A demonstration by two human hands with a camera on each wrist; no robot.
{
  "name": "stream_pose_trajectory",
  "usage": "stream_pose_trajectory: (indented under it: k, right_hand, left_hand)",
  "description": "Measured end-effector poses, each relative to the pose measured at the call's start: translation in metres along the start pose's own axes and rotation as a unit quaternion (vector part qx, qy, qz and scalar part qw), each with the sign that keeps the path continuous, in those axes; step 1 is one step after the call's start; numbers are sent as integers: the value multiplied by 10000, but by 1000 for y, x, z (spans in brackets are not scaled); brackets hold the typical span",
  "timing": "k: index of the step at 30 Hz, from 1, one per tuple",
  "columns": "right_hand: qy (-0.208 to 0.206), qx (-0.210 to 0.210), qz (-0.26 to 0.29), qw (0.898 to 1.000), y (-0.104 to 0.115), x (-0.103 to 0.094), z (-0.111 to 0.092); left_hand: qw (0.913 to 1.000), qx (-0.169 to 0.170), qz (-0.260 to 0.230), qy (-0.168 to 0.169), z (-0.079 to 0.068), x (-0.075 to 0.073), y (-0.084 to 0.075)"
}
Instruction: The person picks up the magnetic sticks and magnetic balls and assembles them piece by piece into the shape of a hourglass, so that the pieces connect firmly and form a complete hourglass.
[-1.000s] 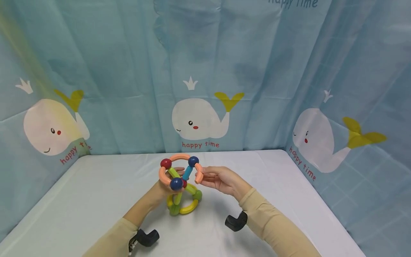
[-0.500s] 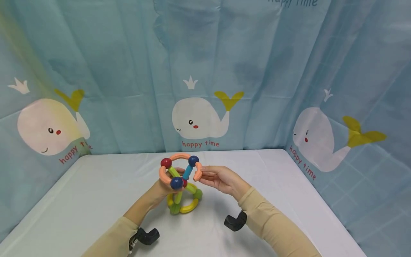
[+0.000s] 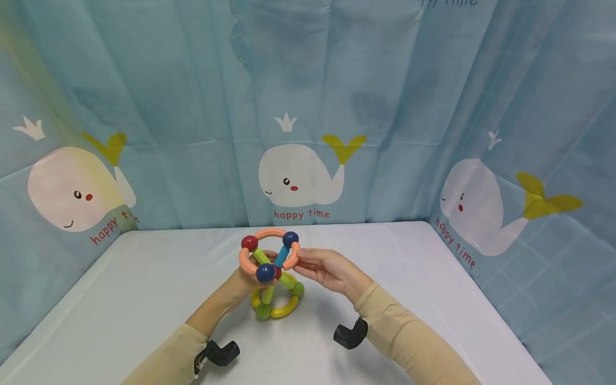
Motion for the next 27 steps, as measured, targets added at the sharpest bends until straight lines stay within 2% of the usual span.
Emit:
stream_pose_trajectory:
  k: [12,27]
  right_hand:
    - [189,-23,-55,9998,-1,8,1]
    - [15,-69,-186,9998,-4,9,4]
  left_hand:
    - [10000,31,25,4,1,-1,0]
    - [9994,51,-188,296,-5,2,5]
Point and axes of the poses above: each hand's wrist, its own z-axis towards the middle knuckle, its own x-axis out of the palm, y = z × x, the point moved 9 cm from there along z, towards the middle knuckle, and after that the axes turned 9 degrees about -z, right-handed, at the moved point
